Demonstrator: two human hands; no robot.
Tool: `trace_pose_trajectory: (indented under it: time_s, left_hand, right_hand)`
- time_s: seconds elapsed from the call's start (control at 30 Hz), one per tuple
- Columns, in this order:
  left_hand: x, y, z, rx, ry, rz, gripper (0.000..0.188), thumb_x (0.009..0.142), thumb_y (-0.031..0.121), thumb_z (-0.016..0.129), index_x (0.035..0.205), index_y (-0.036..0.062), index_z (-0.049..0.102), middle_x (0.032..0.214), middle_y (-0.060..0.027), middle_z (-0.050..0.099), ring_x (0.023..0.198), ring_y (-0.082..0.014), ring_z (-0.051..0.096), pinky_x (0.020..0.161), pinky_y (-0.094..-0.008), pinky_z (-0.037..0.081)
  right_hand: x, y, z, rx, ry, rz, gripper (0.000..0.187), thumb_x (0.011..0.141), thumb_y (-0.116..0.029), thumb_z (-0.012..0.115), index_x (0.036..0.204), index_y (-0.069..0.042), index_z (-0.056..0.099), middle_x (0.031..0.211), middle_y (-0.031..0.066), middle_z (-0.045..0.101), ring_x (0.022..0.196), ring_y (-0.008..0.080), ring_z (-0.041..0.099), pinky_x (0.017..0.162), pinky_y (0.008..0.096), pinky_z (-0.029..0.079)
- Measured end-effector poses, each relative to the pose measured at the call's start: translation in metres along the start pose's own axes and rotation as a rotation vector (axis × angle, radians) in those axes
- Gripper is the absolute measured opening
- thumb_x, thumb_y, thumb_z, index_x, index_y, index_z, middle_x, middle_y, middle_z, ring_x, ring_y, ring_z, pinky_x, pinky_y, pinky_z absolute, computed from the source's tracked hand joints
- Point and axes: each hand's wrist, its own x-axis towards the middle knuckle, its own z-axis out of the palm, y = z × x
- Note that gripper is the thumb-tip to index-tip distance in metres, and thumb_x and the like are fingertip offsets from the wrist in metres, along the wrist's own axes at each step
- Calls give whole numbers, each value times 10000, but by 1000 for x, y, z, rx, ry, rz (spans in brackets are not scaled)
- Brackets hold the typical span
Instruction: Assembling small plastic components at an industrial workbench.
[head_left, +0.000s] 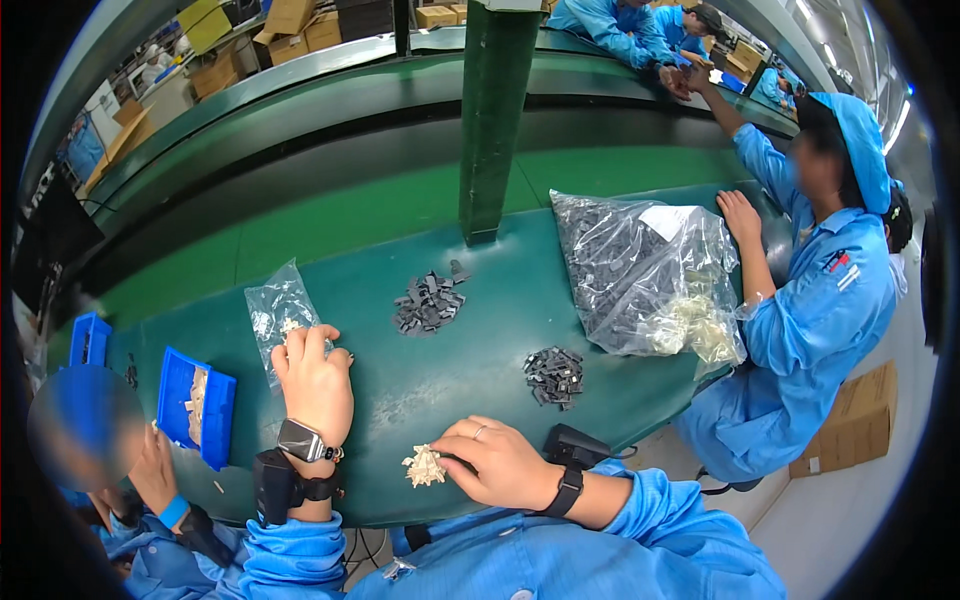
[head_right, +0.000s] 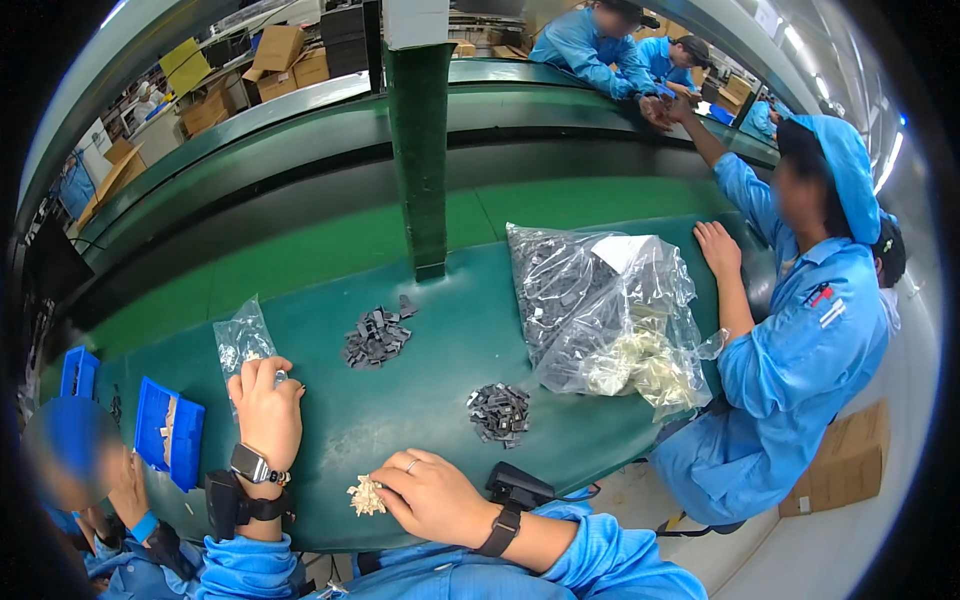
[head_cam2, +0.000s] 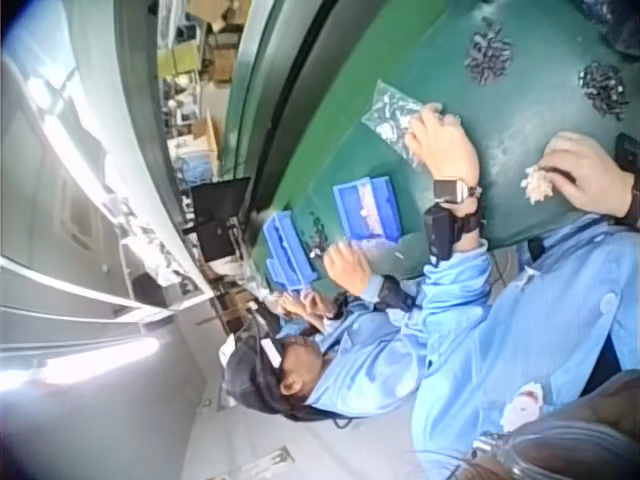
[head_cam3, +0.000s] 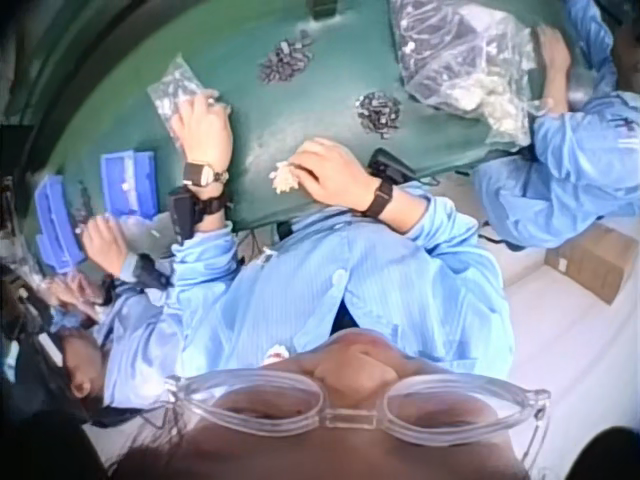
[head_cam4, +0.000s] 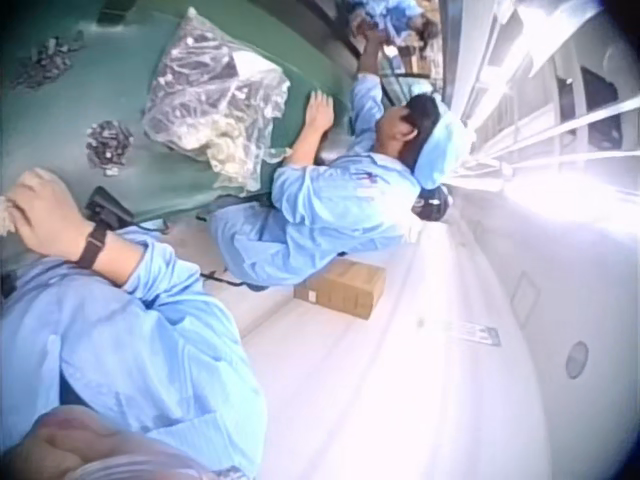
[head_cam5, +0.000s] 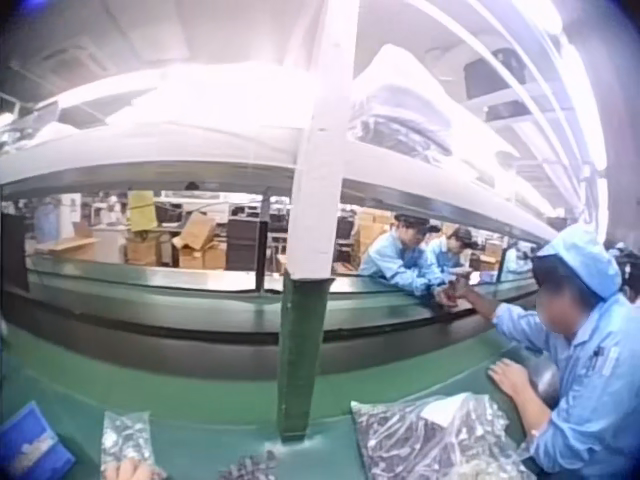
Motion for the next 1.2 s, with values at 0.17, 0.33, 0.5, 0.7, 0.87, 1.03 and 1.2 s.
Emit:
trace_pose_trajectory:
  time_s: [0.17, 0.33, 0.5, 0.7, 0.87, 1.03, 1.2]
  left_hand:
    - [1, 5, -8, -3, 63, -54, 80, 731, 37, 711, 805, 51, 683, 1075, -61, 622, 1046, -296, 532, 879, -429, 368]
    - [-6, 26, -36, -382, 161, -155, 135, 757, -14, 709, 877, 48, 711, 1052, -82, 651, 936, -257, 569, 845, -368, 420]
    - [-34, 51, -38, -1185, 83, -472, 73, 892, -1, 650, 941, -6, 705, 1136, -99, 620, 969, -165, 571, 869, -300, 455]
    - [-58, 77, -42, -2026, -93, -712, 99, 928, 4, 623, 1005, -10, 684, 1159, -91, 592, 1083, -164, 549, 949, -313, 431]
    - [-55, 85, -46, -1833, -46, -585, 105, 935, 22, 623, 1014, -18, 679, 1143, -90, 597, 1007, -160, 584, 891, -294, 477]
    - [-56, 85, -58, -1676, -118, -699, 166, 975, 106, 589, 1021, -32, 668, 1075, -84, 628, 979, -145, 594, 858, -285, 483]
    - [-60, 74, -63, -2077, -530, -816, 284, 1000, 200, 530, 956, -59, 637, 935, -118, 641, 877, -180, 574, 819, -316, 455]
  right_hand:
    - [4, 1, -6, 11, -28, -19, 178, 822, -92, 641, 989, -36, 663, 907, 95, 629, 836, 292, 600, 765, 382, 494]
    - [7, -3, -15, 109, 77, 103, 150, 814, -55, 671, 960, -16, 672, 904, 115, 654, 817, 304, 634, 733, 371, 514]
    - [29, -16, -22, 352, 121, 188, 159, 846, -55, 675, 994, 4, 676, 915, 118, 670, 820, 245, 654, 733, 332, 509]
    - [33, -25, -19, 761, 79, 368, 120, 924, 9, 616, 1027, 60, 652, 982, 85, 673, 938, 143, 639, 812, 279, 526]
    - [24, -25, -16, 801, 117, 383, 84, 905, 0, 635, 972, 17, 683, 857, 75, 676, 779, 131, 649, 701, 267, 530]
    - [25, -27, -28, 289, 302, 44, 112, 810, 17, 674, 891, -50, 714, 832, 81, 652, 703, 167, 630, 636, 286, 504]
    - [19, -23, -46, -116, 239, -359, 202, 651, -29, 715, 850, -61, 717, 871, 42, 629, 735, 208, 610, 601, 323, 461]
